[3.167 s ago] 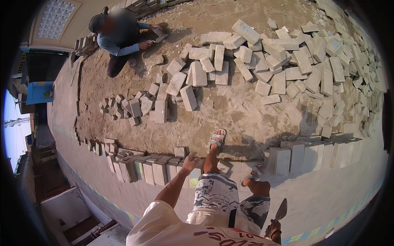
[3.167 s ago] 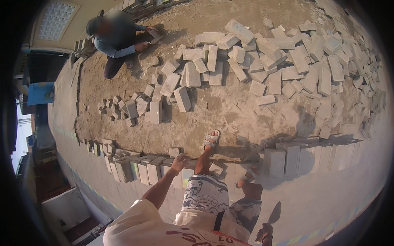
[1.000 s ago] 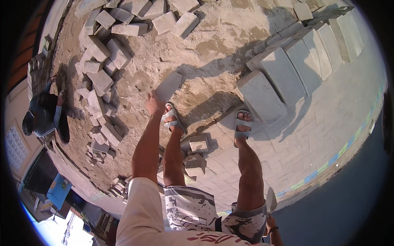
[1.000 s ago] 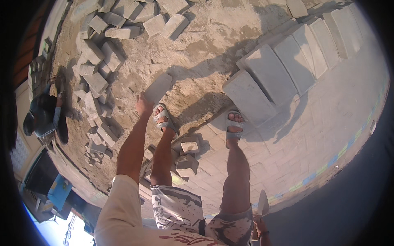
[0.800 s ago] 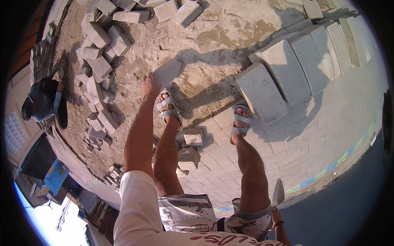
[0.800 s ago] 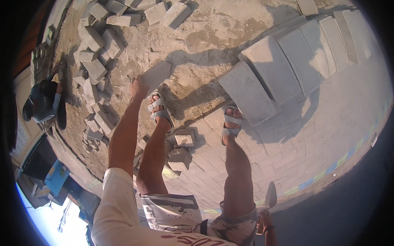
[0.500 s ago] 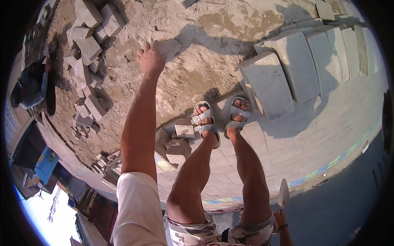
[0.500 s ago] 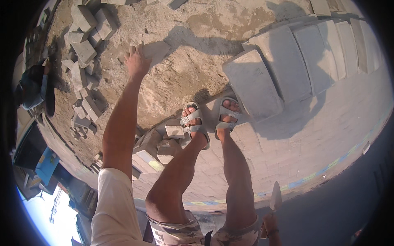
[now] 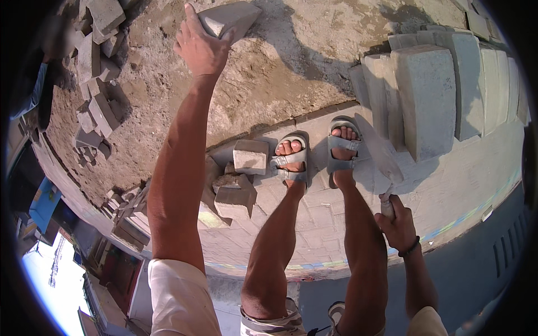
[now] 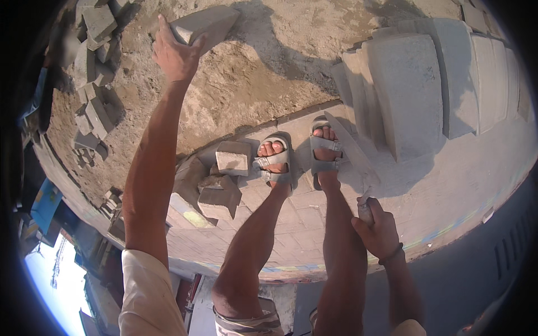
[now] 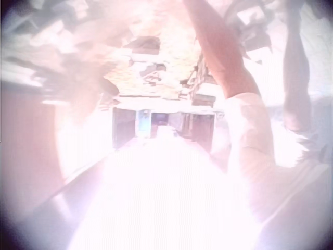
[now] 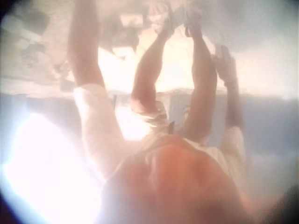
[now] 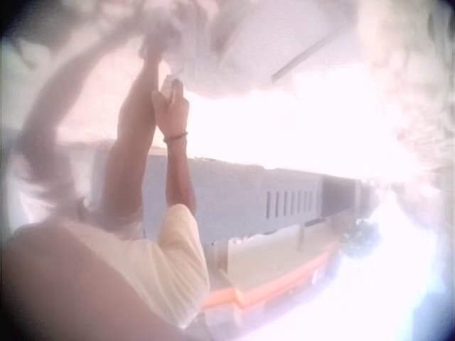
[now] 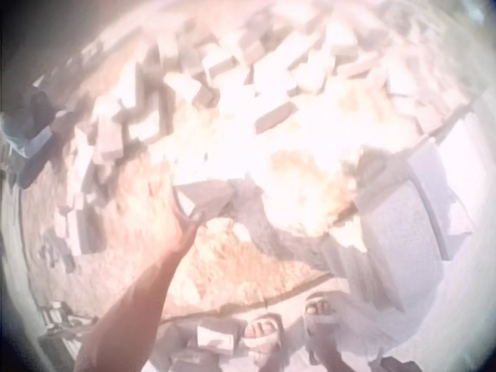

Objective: The person repeatedly picks up rectangular bricks and uses a trowel to strike and chip away at their edges, creating smaller fragments. The person handles each brick individually, rotating it to access different sides, and places the processed pieces back on the ground.

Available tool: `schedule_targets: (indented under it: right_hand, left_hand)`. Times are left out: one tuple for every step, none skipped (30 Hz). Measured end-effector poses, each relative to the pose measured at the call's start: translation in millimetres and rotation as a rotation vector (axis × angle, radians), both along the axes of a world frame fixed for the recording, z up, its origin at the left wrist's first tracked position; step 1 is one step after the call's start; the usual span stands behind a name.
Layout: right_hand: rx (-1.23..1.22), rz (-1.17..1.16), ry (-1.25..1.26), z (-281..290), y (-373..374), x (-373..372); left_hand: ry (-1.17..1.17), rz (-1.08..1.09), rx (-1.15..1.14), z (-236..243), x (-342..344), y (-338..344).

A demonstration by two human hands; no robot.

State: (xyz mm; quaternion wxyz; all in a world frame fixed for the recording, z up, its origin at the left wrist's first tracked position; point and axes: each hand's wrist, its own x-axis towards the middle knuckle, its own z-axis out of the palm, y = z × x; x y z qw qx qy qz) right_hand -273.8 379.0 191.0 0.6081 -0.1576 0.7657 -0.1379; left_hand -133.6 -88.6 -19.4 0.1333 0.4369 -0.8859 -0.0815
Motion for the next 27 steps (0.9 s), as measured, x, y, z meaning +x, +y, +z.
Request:
schedule_targets:
  right_hand:
    - [-0.049,-0.013,0.013,-27,-21,4]
    - [-0.097,-0.027,0.024,-51,-43,10]
    - [-0.185,-0.083,0.029,-75,-66,16]
    - [-0.274,-0.143,0.033,-96,-88,21]
    - [-0.351,-0.125,0.099,-115,-109,24]
    - [-0.434,-0.104,0.165,-133,-128,25]
    - [-0.468,-0.105,0.183,-143,-151,25]
    - [-0.497,-0.107,0.205,-147,-173,23]
    - [-0.527,-0.108,0.229,-150,-190,22]
    - [-0.551,-0.079,0.24,-154,-204,24]
    - [-0.575,-0.051,0.253,-157,-217,25]
    - [-0.605,-0.017,0.269,-158,-231,25]
    - [-0.64,0.04,0.277,-159,-240,29]
    - [-0.713,0.109,0.293,-157,-250,31]
    - [-0.715,0.171,0.332,-161,-257,35]
    - [-0.711,0.229,0.366,-165,-264,38]
    - [-0.605,0.255,0.317,-170,-272,33]
    - [-0.55,0.277,0.364,-183,-279,26]
    - [-0.495,0.289,0.414,-203,-283,17]
    - [-0.448,0.297,0.462,-219,-287,10]
    - [-0.424,0.262,0.481,-234,-287,4]
    - [-0.405,0.224,0.501,-249,-287,-2]
    - [-0.385,0.194,0.523,-249,-294,-8]
    - [-0.433,0.191,0.508,-241,-295,-5]
    - [-0.475,0.187,0.49,-227,-291,2]
    - [-0.515,0.179,0.48,-214,-286,8]
    - [-0.588,0.191,0.467,-205,-280,15]
  left_hand:
    - [0.04,-0.013,-0.006,-4,3,0]
    - [0.078,-0.028,-0.012,-5,7,3]
    - [0.118,-0.048,-0.022,-6,9,5]
    - [0.133,-0.049,0.008,-6,10,5]
    - [0.145,-0.049,0.047,-5,15,7]
    - [0.158,-0.046,0.079,-4,20,10]
    - [0.224,-0.041,0.138,-6,25,12]
    - [0.25,-0.051,0.164,-6,27,14]
    - [0.279,-0.061,0.19,-2,27,16]
    - [0.307,-0.068,0.212,2,29,16]
    - [0.347,-0.072,0.209,1,29,17]
    - [0.294,-0.055,0.172,2,30,18]
    - [0.247,-0.039,0.134,4,30,20]
    - [0.2,-0.02,0.096,5,29,22]
    - [0.255,0.003,0.095,1,31,21]
    - [0.281,-0.009,0.121,1,30,21]
    - [0.306,-0.022,0.146,1,29,20]
    - [0.327,-0.039,0.17,0,27,20]
    - [0.311,-0.034,0.2,0,25,21]
    - [0.291,-0.029,0.221,3,24,23]
    - [0.272,-0.03,0.246,6,23,24]
    - [0.294,-0.033,0.227,7,22,23]
    - [0.321,-0.029,0.213,9,23,19]
    - [0.335,-0.02,0.198,9,29,19]
    - [0.314,-0.042,0.208,11,36,16]
    - [0.279,-0.03,0.232,14,39,14]
    - [0.245,-0.017,0.257,18,38,15]
